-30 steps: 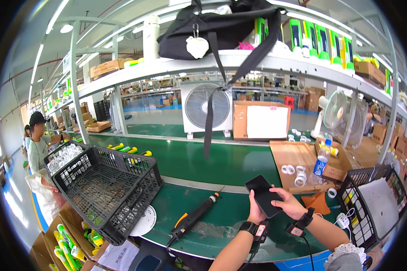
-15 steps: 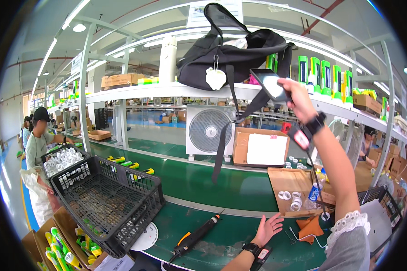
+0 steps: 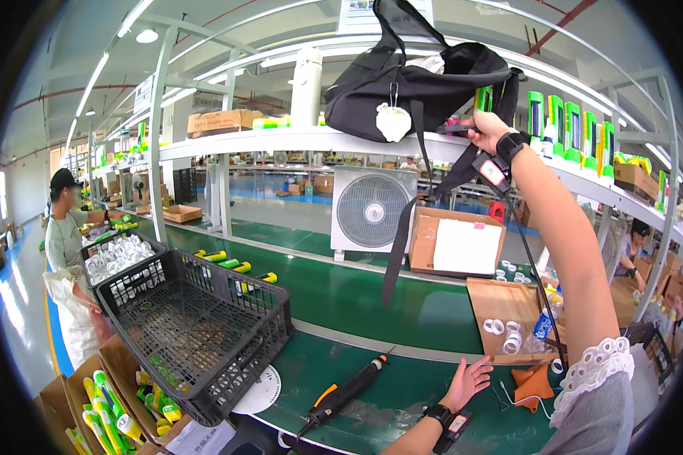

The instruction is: Assembling plastic flashlight components using manual dexterity and an electric screwdriver.

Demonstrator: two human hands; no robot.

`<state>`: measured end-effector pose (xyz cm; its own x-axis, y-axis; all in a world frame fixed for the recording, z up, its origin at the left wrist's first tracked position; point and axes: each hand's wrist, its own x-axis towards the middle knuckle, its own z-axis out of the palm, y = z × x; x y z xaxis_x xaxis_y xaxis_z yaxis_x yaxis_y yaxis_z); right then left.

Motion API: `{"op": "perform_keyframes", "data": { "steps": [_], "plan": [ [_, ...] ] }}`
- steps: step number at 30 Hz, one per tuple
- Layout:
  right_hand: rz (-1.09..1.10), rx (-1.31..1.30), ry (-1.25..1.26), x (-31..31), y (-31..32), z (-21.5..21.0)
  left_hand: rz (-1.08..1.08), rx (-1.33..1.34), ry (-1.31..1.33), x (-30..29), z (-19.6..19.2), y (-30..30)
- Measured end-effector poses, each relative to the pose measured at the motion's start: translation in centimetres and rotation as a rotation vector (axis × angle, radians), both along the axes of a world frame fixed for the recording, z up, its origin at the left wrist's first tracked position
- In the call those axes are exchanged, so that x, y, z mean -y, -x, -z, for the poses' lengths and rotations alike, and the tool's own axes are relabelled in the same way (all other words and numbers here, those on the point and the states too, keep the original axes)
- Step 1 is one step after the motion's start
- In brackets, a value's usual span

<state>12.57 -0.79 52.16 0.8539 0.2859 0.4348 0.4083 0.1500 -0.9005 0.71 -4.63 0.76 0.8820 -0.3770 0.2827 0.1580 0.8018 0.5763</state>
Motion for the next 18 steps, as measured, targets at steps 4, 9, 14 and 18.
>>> {"op": "perform_keyframes", "data": {
  "steps": [4, 9, 14, 18],
  "plan": [
    [-0.042, 0.109, -0.189, -1.0, 0.3, 0.7, -0.025, 0.0, -0.033, -0.3, 0.0, -0.1],
    [-0.067, 0.189, 0.043, -1.5, -2.8, 1.9, -0.03, 0.02, -0.01, 0.1, 0.7, -0.7],
    [0.721, 0.519, 0.397, -4.6, -4.2, 2.2, -0.033, 0.014, -0.029, 0.0, 1.3, -0.6],
    [0.773, 0.691, 0.431, -4.6, -6.3, 2.0, -0.062, 0.014, -0.05, 0.2, 0.9, -0.8]
  ]
}}
